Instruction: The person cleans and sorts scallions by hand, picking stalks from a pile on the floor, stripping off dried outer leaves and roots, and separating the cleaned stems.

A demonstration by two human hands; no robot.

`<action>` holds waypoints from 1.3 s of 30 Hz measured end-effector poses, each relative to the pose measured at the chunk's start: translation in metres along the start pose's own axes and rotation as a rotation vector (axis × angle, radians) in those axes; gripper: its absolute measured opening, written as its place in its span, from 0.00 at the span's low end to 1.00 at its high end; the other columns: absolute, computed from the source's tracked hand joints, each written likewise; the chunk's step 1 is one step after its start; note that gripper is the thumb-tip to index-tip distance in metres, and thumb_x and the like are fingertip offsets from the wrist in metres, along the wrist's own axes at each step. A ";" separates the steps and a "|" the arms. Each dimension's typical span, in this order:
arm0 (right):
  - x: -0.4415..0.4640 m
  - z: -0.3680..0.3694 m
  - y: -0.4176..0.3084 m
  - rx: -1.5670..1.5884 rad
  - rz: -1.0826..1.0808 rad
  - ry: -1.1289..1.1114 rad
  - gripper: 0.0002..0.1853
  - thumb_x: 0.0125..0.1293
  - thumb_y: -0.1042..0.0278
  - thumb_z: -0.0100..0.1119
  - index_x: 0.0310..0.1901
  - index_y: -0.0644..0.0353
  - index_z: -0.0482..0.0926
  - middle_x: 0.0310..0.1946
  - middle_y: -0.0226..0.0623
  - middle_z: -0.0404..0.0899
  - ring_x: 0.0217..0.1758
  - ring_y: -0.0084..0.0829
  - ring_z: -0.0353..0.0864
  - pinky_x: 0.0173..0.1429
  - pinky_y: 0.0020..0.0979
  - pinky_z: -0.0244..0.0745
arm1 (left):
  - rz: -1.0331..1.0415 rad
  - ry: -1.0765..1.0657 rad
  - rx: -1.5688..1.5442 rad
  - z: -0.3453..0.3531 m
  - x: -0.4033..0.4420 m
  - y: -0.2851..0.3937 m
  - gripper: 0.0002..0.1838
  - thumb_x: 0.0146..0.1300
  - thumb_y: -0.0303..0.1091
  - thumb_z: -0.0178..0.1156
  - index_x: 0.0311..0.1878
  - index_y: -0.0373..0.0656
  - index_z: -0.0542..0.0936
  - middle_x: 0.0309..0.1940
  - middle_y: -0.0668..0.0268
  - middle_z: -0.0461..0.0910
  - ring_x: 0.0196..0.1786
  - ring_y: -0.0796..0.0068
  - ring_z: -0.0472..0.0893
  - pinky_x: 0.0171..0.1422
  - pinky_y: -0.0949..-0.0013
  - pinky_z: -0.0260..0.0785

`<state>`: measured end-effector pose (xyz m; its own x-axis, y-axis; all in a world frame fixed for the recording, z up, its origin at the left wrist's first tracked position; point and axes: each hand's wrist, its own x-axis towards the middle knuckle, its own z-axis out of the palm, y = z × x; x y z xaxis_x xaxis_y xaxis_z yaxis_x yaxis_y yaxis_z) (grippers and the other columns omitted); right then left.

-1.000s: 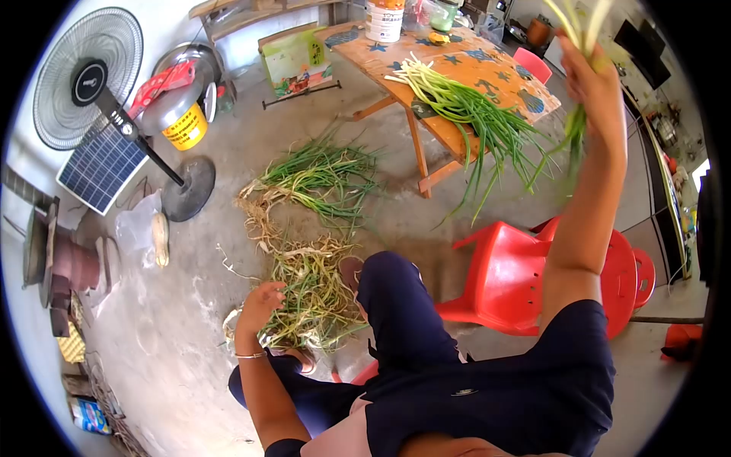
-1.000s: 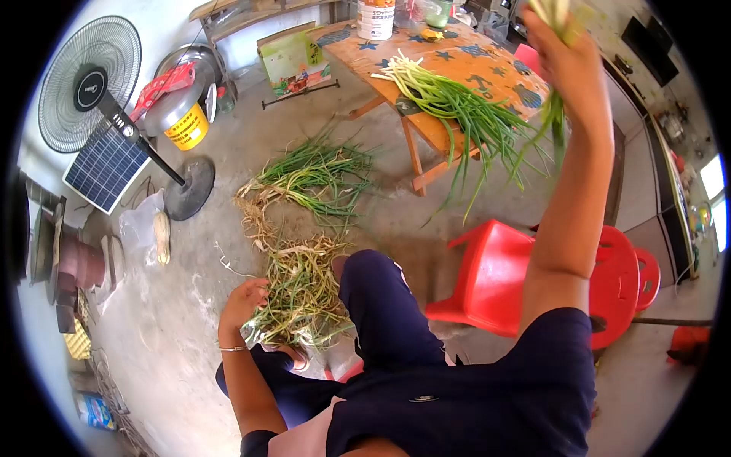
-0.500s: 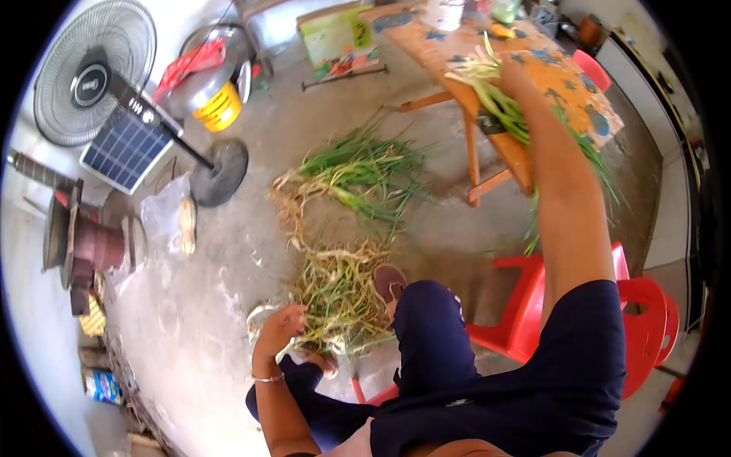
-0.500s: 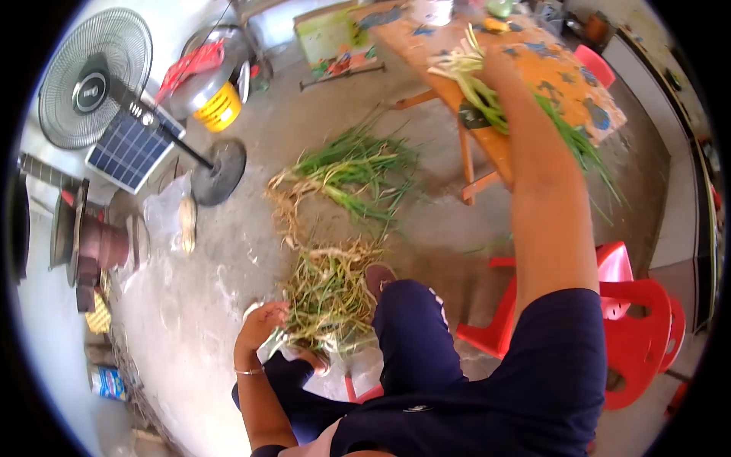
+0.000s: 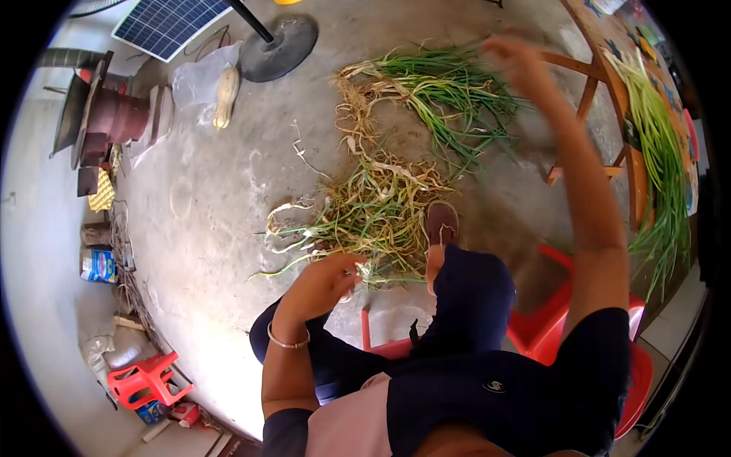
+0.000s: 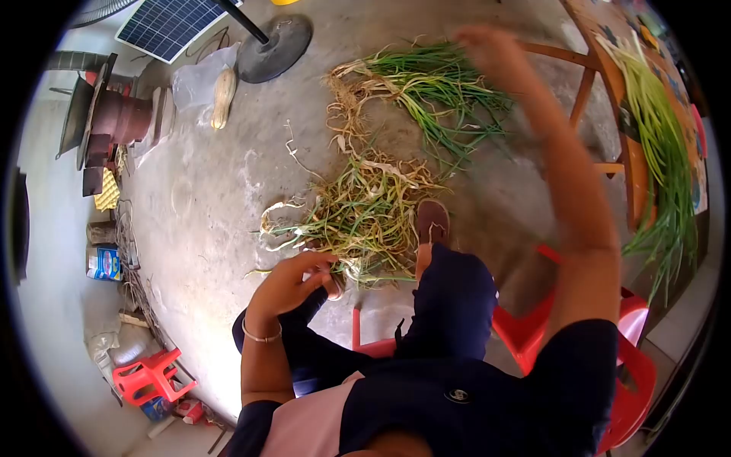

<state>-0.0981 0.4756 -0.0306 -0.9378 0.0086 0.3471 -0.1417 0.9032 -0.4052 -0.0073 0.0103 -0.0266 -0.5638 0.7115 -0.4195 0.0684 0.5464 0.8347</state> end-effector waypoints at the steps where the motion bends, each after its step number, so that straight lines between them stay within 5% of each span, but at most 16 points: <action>1: 0.001 0.045 0.006 -0.025 0.075 -0.169 0.14 0.58 0.71 0.53 0.47 0.59 0.75 0.41 0.42 0.77 0.47 0.38 0.75 0.51 0.34 0.68 | -0.006 -0.017 0.031 0.000 -0.001 0.002 0.14 0.57 0.28 0.56 0.47 0.42 0.75 0.32 0.59 0.77 0.31 0.67 0.78 0.35 0.69 0.69; 5: -0.020 0.186 0.032 -0.140 0.175 -0.434 0.15 0.56 0.71 0.54 0.48 0.57 0.75 0.45 0.45 0.73 0.48 0.44 0.73 0.54 0.43 0.67 | -0.043 -0.077 0.153 -0.011 -0.004 0.000 0.18 0.53 0.30 0.59 0.49 0.43 0.73 0.36 0.58 0.74 0.36 0.58 0.75 0.39 0.63 0.67; 7: -0.012 0.227 0.033 -0.318 0.351 -0.628 0.21 0.54 0.81 0.54 0.52 0.56 0.73 0.51 0.47 0.68 0.50 0.44 0.72 0.50 0.42 0.70 | -0.083 -0.064 0.159 -0.019 -0.003 0.003 0.19 0.52 0.30 0.59 0.49 0.43 0.72 0.35 0.57 0.73 0.38 0.54 0.73 0.40 0.61 0.66; 11: 0.011 0.290 0.070 -0.400 0.365 -0.648 0.21 0.55 0.81 0.54 0.52 0.54 0.73 0.49 0.46 0.70 0.50 0.43 0.71 0.49 0.41 0.72 | -0.192 -0.056 0.162 -0.035 0.008 0.006 0.18 0.52 0.30 0.60 0.49 0.44 0.73 0.37 0.57 0.74 0.40 0.53 0.73 0.43 0.60 0.64; 14: 0.017 0.336 0.104 -0.584 0.271 -0.418 0.20 0.55 0.75 0.57 0.52 0.51 0.73 0.49 0.42 0.69 0.55 0.40 0.67 0.55 0.40 0.69 | -0.232 -0.044 0.203 -0.040 0.017 -0.002 0.20 0.49 0.28 0.61 0.48 0.42 0.73 0.34 0.57 0.75 0.38 0.56 0.74 0.42 0.64 0.66; 18: 0.028 0.356 0.111 -0.718 0.344 -0.501 0.17 0.60 0.72 0.55 0.52 0.52 0.72 0.55 0.41 0.63 0.62 0.40 0.58 0.63 0.46 0.57 | -0.268 -0.116 0.273 -0.046 0.025 -0.008 0.20 0.52 0.34 0.60 0.50 0.45 0.73 0.39 0.61 0.75 0.41 0.59 0.74 0.45 0.63 0.65; 22: 0.035 0.364 0.120 -0.803 0.322 -0.506 0.16 0.62 0.70 0.53 0.53 0.51 0.70 0.56 0.42 0.61 0.63 0.41 0.56 0.63 0.47 0.56 | -0.313 -0.154 0.308 -0.056 0.036 -0.009 0.21 0.52 0.35 0.60 0.51 0.46 0.73 0.41 0.63 0.75 0.42 0.62 0.74 0.47 0.64 0.65; 26: 0.056 0.378 0.118 -0.359 0.424 -0.504 0.14 0.61 0.64 0.55 0.48 0.57 0.71 0.41 0.42 0.73 0.38 0.39 0.75 0.34 0.39 0.74 | -0.340 -0.111 0.299 -0.065 0.045 -0.009 0.22 0.48 0.35 0.62 0.50 0.48 0.75 0.42 0.60 0.75 0.42 0.58 0.75 0.46 0.63 0.67; 33: 0.054 0.421 0.109 -0.478 0.487 -0.388 0.16 0.60 0.64 0.56 0.49 0.57 0.69 0.37 0.46 0.73 0.34 0.40 0.75 0.34 0.41 0.74 | -0.359 -0.067 0.302 -0.077 0.049 -0.006 0.22 0.48 0.34 0.63 0.50 0.48 0.75 0.42 0.61 0.75 0.43 0.58 0.75 0.47 0.63 0.67; 35: 0.055 0.408 0.097 -0.364 0.620 -0.426 0.16 0.58 0.71 0.56 0.48 0.59 0.70 0.42 0.47 0.73 0.41 0.41 0.75 0.35 0.43 0.76 | -0.342 -0.095 0.309 -0.077 0.048 -0.004 0.23 0.47 0.33 0.63 0.50 0.48 0.74 0.42 0.61 0.75 0.43 0.59 0.75 0.48 0.64 0.67; 39: 0.060 0.362 0.068 -0.076 0.742 -0.412 0.14 0.59 0.69 0.55 0.46 0.59 0.70 0.35 0.47 0.75 0.36 0.41 0.76 0.33 0.41 0.73 | -0.365 -0.086 0.321 -0.072 0.041 -0.003 0.24 0.46 0.32 0.63 0.50 0.48 0.74 0.42 0.61 0.75 0.43 0.59 0.74 0.48 0.63 0.67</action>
<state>-0.2788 0.3819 -0.3438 -0.8217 0.4664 -0.3276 0.5634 0.7515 -0.3433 -0.0901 0.0060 -0.0212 -0.5292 0.4746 -0.7034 0.1371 0.8659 0.4811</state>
